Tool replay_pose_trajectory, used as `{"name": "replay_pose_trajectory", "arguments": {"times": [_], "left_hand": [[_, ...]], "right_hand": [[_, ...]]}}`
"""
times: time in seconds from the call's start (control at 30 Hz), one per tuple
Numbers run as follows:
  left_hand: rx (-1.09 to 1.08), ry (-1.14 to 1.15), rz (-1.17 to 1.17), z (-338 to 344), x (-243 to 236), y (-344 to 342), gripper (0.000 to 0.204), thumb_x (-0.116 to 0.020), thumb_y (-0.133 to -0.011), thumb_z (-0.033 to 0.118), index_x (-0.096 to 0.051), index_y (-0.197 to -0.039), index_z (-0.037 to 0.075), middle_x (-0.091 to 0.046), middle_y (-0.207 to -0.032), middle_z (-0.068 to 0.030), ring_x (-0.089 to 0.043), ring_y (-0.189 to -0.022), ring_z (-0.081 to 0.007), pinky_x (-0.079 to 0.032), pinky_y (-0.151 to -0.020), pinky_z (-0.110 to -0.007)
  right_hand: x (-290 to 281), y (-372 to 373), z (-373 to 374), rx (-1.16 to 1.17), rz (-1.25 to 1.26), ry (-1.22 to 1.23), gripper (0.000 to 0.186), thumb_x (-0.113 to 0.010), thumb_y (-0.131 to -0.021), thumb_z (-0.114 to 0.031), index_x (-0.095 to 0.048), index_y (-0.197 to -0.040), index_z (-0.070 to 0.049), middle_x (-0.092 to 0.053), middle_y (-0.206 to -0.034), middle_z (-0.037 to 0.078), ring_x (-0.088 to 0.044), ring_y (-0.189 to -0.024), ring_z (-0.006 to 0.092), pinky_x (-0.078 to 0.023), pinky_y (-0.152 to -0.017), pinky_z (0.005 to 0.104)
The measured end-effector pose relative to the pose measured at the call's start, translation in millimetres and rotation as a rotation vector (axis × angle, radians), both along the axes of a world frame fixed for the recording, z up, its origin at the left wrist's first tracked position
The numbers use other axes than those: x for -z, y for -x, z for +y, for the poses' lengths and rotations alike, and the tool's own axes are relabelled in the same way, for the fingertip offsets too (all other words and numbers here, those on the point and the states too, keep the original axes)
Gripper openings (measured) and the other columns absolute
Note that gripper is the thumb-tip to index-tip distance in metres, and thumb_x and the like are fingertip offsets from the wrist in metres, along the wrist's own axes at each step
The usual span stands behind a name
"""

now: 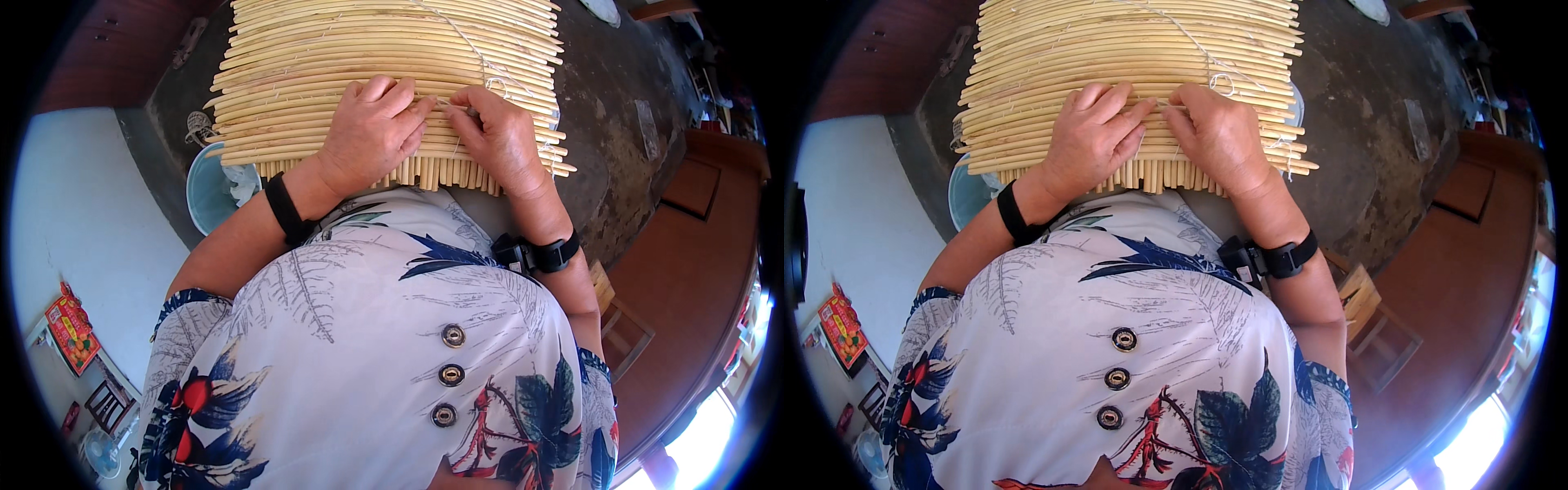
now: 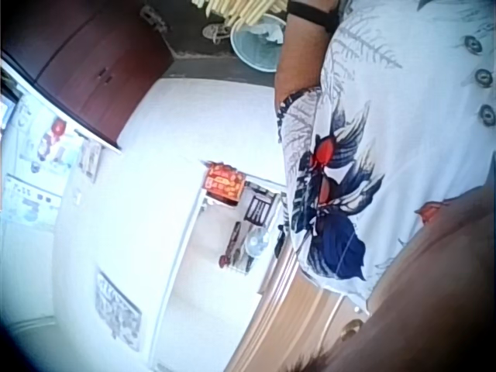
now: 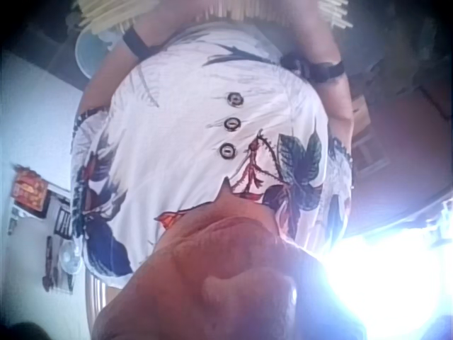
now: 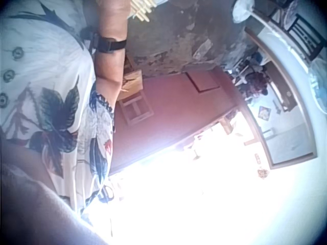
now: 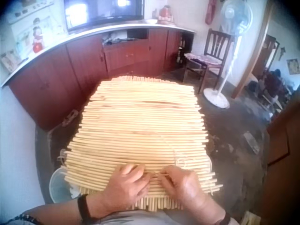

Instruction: The person weaves a mat by threading string through rows of reeds by hand, then cuts the string using scissors. After setting the mat aside, the person threads a needle and resumes weaving the string through the reeds.

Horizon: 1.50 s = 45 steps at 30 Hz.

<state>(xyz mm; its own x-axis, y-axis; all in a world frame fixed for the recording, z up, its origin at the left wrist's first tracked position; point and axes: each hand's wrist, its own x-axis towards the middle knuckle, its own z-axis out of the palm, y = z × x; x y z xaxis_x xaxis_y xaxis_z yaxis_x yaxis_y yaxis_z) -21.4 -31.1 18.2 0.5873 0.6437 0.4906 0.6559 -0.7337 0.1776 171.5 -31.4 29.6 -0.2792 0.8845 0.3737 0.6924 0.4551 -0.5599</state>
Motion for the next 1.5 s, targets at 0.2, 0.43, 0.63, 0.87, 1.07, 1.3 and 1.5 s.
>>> {"name": "replay_pose_trajectory", "arguments": {"times": [0.2,0.43,0.63,0.87,1.07,1.3,1.5], "left_hand": [[0.009,-0.014,-0.011,0.7,0.5,-0.9,0.035,-0.066,-0.07,0.013,-0.064,-0.105,0.007,-0.055,-0.103,-0.0079,-0.051,-0.09,-0.023,-0.043,-0.075,-0.034],[-0.005,-0.065,-0.018,4.7,6.6,-1.0,0.032,-0.065,-0.07,0.02,-0.064,-0.101,0.009,-0.054,-0.097,-0.0021,-0.048,-0.087,-0.0178,-0.039,-0.069,-0.032],[-0.006,-0.02,-0.052,5.3,5.1,-0.9,0.031,-0.064,-0.07,0.019,-0.065,-0.099,0.009,-0.054,-0.097,-0.0033,-0.048,-0.086,-0.0186,-0.04,-0.069,-0.032],[0.0,0.045,-0.114,6.1,2.8,-0.7,0.028,-0.063,-0.07,0.016,-0.066,-0.097,0.007,-0.054,-0.096,-0.0055,-0.048,-0.084,-0.0213,-0.043,-0.072,-0.034],[0.003,0.085,-0.143,7.4,0.7,-1.3,0.028,-0.063,-0.069,0.014,-0.065,-0.096,0.006,-0.054,-0.096,-0.0074,-0.048,-0.082,-0.0228,-0.044,-0.072,-0.035],[-0.028,0.18,-0.232,8.5,-2.4,2.2,0.034,-0.065,-0.071,0.01,-0.061,-0.105,0.005,-0.056,-0.1,-0.0107,-0.052,-0.091,-0.0291,-0.045,-0.079,-0.035],[-0.072,0.476,-0.412,16.9,-6.8,3.4,0.024,-0.061,-0.078,0.001,-0.06,-0.102,0.002,-0.059,-0.097,-0.0092,-0.059,-0.086,-0.022,-0.048,-0.076,-0.028]], "right_hand": [[1.5,8.8,8.0,-0.026,-0.1,-0.062,0.01,-0.062,-0.077,-0.014,-0.057,-0.076,-0.006,-0.061,-0.066,0.01,-0.061,-0.055,0.0278,-0.048,-0.049,0.0359],[8.8,12.5,9.7,0.019,-0.137,-0.092,0.01,-0.059,-0.078,-0.014,-0.054,-0.074,-0.007,-0.057,-0.054,0.01,-0.059,-0.048,0.0268,-0.046,-0.044,0.0364],[9.6,14.6,9.8,0.064,-0.255,-0.051,0.009,-0.061,-0.079,-0.015,-0.055,-0.079,-0.009,-0.061,-0.06,0.009,-0.06,-0.052,0.0276,-0.047,-0.047,0.0362],[13.3,13.7,11.6,0.053,-0.297,-0.133,0.011,-0.059,-0.08,-0.016,-0.053,-0.076,-0.008,-0.057,-0.053,0.009,-0.058,-0.046,0.0254,-0.046,-0.043,0.0351],[12.4,12.7,11.8,0.017,-0.297,-0.211,0.013,-0.057,-0.08,-0.016,-0.05,-0.073,-0.006,-0.054,-0.048,0.008,-0.057,-0.042,0.0226,-0.045,-0.04,0.0335],[11.7,12.3,10.8,0.009,-0.259,-0.184,0.01,-0.057,-0.079,-0.014,-0.052,-0.076,-0.007,-0.055,-0.05,0.007,-0.058,-0.045,0.0223,-0.046,-0.042,0.0332],[11.4,13.0,10.0,0.026,-0.261,-0.182,0.008,-0.058,-0.078,-0.014,-0.053,-0.077,-0.008,-0.055,-0.05,0.007,-0.058,-0.045,0.0224,-0.046,-0.042,0.0327]]}}
